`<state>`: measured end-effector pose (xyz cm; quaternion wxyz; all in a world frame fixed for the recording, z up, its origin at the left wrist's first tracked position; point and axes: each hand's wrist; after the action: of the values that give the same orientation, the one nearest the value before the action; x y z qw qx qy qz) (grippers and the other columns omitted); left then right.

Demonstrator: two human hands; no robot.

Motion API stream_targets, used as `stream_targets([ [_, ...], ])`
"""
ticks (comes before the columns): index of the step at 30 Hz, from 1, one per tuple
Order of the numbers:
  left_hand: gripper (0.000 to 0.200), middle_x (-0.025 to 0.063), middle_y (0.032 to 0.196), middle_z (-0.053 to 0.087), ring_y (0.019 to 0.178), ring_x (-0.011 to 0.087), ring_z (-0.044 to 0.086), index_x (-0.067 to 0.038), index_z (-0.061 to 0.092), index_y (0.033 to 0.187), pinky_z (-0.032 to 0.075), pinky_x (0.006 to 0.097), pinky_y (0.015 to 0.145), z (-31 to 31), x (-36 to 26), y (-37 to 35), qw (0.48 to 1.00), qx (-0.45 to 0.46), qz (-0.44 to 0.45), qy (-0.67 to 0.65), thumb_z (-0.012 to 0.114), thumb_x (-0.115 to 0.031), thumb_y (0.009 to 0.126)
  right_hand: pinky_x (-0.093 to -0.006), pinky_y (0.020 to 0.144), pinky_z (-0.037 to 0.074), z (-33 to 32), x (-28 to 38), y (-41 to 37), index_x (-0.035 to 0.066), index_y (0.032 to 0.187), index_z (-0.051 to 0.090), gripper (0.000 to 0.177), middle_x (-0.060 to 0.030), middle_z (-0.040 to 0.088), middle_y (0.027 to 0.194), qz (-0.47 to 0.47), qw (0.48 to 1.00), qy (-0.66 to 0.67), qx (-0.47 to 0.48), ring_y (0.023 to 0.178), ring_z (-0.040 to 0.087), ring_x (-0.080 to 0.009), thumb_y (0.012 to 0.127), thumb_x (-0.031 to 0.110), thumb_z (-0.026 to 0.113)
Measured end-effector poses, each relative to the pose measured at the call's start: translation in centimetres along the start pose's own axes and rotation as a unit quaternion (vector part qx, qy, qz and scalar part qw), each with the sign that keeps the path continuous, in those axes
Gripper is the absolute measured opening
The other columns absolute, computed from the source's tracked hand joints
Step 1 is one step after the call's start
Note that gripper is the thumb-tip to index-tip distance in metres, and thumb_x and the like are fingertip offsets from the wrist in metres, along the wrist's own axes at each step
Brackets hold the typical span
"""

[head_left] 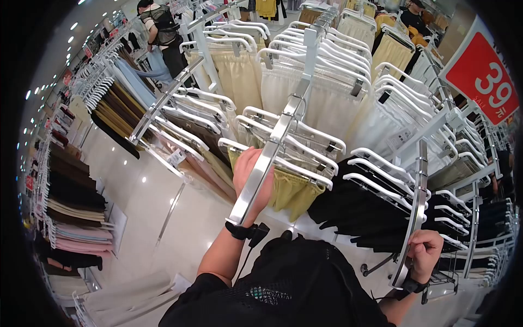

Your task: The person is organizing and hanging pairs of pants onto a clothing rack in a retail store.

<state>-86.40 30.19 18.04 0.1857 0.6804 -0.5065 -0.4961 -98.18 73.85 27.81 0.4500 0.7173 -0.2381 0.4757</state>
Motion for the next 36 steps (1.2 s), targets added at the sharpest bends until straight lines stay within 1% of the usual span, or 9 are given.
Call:
stream_targets([
  [5, 0.040, 0.0162, 0.127, 0.069, 0.119, 0.0323, 0.066, 0.002, 0.066, 0.131, 0.049, 0.0393, 0.105, -1.1, 1.8, 1.6, 0.987, 0.002, -0.125, -0.103, 0.073, -0.011, 0.094, -0.0262, 0.058, 0.048, 0.2, -0.4, -0.2, 0.001, 0.088, 0.070, 0.040, -0.0057, 0.064, 0.069, 0.008, 0.999, 0.022, -0.025, 0.052, 0.058, -0.0120, 0.091, 0.038, 0.084],
  [7, 0.039, 0.0124, 0.132, 0.069, 0.123, 0.0270, 0.064, 0.002, 0.064, 0.135, 0.047, 0.0363, 0.109, -2.0, 1.4, 3.1, 0.874, -0.013, -0.265, -0.406, 0.069, -0.011, 0.098, -0.0276, 0.062, 0.050, 0.0, -0.4, -0.1, 0.001, 0.090, 0.070, 0.041, -0.0053, 0.063, 0.068, 0.014, 0.999, 0.028, -0.018, 0.052, 0.059, -0.0125, 0.091, 0.039, 0.084],
  [9, 0.045, 0.0102, 0.139, 0.066, 0.132, 0.0238, 0.058, 0.003, 0.061, 0.141, 0.040, 0.0372, 0.116, -4.5, 0.2, 5.6, 0.866, 0.025, -0.248, -0.434, 0.068, -0.016, 0.100, -0.0270, 0.061, 0.050, 0.0, -0.4, 0.1, 0.001, 0.090, 0.070, 0.041, -0.0062, 0.064, 0.070, 0.016, 0.999, 0.029, -0.010, 0.053, 0.059, -0.0128, 0.091, 0.039, 0.084],
  [12, 0.055, 0.0135, 0.152, 0.058, 0.148, 0.0303, 0.045, -0.004, 0.061, 0.145, 0.029, 0.0447, 0.124, -6.2, 0.6, 7.2, 0.901, 0.255, -0.048, -0.347, 0.065, -0.029, 0.097, -0.0267, 0.058, 0.050, -0.3, -0.7, -0.4, 0.000, 0.090, 0.070, 0.042, -0.0077, 0.065, 0.074, 0.030, 0.999, 0.027, -0.016, 0.053, 0.061, -0.0133, 0.090, 0.039, 0.085],
  [15, 0.057, 0.0140, 0.160, 0.049, 0.153, 0.0331, 0.037, -0.007, 0.062, 0.145, 0.027, 0.0476, 0.126, -6.4, -0.3, 7.6, 0.883, 0.331, -0.016, -0.332, 0.067, -0.032, 0.095, -0.0268, 0.059, 0.051, -0.1, -0.3, -0.1, 0.000, 0.091, 0.070, 0.042, -0.0076, 0.065, 0.074, 0.037, 0.999, 0.020, -0.018, 0.055, 0.062, -0.0137, 0.090, 0.039, 0.085],
  [16, 0.067, 0.0159, 0.167, 0.039, 0.156, 0.0332, 0.033, -0.006, 0.062, 0.146, 0.023, 0.0476, 0.127, -6.6, 0.1, 7.5, 0.872, 0.354, -0.030, -0.336, 0.068, -0.049, 0.095, -0.0267, 0.058, 0.051, -0.1, -0.4, -0.2, 0.000, 0.091, 0.070, 0.042, -0.0077, 0.065, 0.074, 0.030, 0.999, 0.020, -0.020, 0.055, 0.062, -0.0137, 0.090, 0.039, 0.085],
  [23, 0.070, 0.0171, 0.165, 0.041, 0.157, 0.0354, 0.031, -0.007, 0.061, 0.147, 0.022, 0.0482, 0.127, -9.8, -0.5, 5.8, 0.838, 0.365, -0.082, -0.398, 0.075, -0.046, 0.090, -0.0264, 0.056, 0.052, -0.2, -0.6, -0.3, -0.001, 0.091, 0.071, 0.041, -0.0097, 0.068, 0.077, 0.029, 0.999, 0.032, -0.026, 0.057, 0.065, -0.0143, 0.090, 0.038, 0.086],
  [30, 0.077, 0.0196, 0.156, 0.052, 0.147, 0.0396, 0.044, -0.002, 0.062, 0.144, 0.030, 0.0510, 0.123, -13.7, -3.1, 4.2, 0.874, 0.348, -0.081, -0.329, 0.075, -0.051, 0.087, -0.0248, 0.052, 0.052, 0.0, 0.3, 0.0, -0.001, 0.093, 0.073, 0.033, -0.0129, 0.072, 0.081, 0.072, 0.996, 0.047, -0.024, 0.061, 0.068, -0.0154, 0.090, 0.029, 0.085],
  [36, 0.036, 0.0146, 0.105, 0.074, 0.106, 0.0381, 0.067, 0.001, 0.076, 0.107, 0.054, 0.0447, 0.093, -12.7, -6.2, 1.9, 0.977, 0.146, -0.028, -0.154, 0.081, -0.022, 0.079, -0.0260, 0.054, 0.056, 0.0, 0.5, 0.1, -0.002, 0.094, 0.074, 0.031, -0.0132, 0.073, 0.081, 0.103, 0.993, 0.051, -0.024, 0.063, 0.071, -0.0172, 0.090, 0.026, 0.085],
])
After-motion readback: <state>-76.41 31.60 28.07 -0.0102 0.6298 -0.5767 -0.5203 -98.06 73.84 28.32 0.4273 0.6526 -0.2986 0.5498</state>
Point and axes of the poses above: each hand's wrist, its own y-axis towards the middle knuckle, its own z-axis out of the palm, x = y × z
